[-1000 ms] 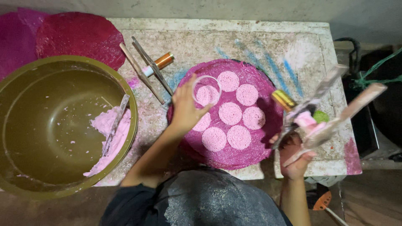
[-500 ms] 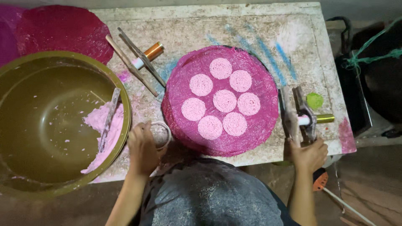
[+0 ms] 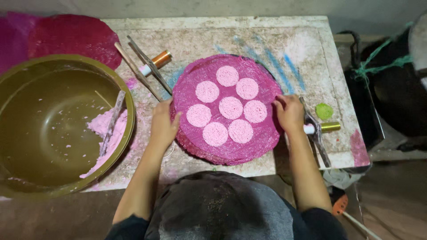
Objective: The person scoops pink paste from a large basin with a wooden hand-press tool, loads it into the press, and presses round patties into circular molds set on magenta discs, then removes the formed patties and repeats the cycle for many molds.
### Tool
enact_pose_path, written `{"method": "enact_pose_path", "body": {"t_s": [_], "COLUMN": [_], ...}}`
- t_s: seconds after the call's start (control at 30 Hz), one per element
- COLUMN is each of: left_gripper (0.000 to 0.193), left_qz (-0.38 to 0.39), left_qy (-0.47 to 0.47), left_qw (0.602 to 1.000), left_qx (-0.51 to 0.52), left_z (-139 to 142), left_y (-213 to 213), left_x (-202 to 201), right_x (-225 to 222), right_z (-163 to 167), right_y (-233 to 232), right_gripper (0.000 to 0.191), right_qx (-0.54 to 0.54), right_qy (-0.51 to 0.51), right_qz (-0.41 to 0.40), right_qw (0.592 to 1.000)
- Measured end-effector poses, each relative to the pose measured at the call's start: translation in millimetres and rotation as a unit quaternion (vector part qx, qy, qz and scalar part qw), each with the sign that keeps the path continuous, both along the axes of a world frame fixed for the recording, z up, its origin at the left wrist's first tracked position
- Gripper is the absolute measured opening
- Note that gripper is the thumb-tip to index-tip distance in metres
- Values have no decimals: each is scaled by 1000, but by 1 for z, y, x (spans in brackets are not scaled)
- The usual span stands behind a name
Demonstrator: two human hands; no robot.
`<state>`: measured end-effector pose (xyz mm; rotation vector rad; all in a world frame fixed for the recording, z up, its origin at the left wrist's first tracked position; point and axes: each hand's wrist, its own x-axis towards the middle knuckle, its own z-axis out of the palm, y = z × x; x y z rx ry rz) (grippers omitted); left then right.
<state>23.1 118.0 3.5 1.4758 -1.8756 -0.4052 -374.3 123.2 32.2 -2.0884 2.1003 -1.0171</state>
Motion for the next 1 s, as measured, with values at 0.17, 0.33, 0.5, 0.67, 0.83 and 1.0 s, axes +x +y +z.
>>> {"method": "enact_pose_path", "body": {"t_s": [0.17, 0.33, 0.5, 0.67, 0.83, 1.0], "left_gripper": [61, 41, 14, 39, 42, 39], "left_qz": [84, 129, 117, 115, 93, 7], "left_qy": [-84, -131, -74, 23, 90, -48], "left_qw": [990, 983, 990, 992, 992, 998], "left_qx": [81, 3, 10, 43, -1, -39], "left_z": [25, 37, 34, 26, 19, 14], "left_y": [-21, -19, -32, -39, -39, -38], "left_x": [-30, -36, -41, -48, -48, -44], "right_x": [23, 23, 21, 11, -4, -6], "right_z": [15, 16, 7, -6, -26, -45], "right_y": [-20, -20, -23, -20, -11, -4], "right_gripper": [27, 19, 16, 19, 25, 12], "right_qx": [61, 44, -15, -7, 74, -17], "right_qy": [29, -48, -100, -159, -206, -154], "right_qz": [-12, -7, 19, 19, -18, 6], "right_qw": [998, 998, 995, 987, 976, 988]}}
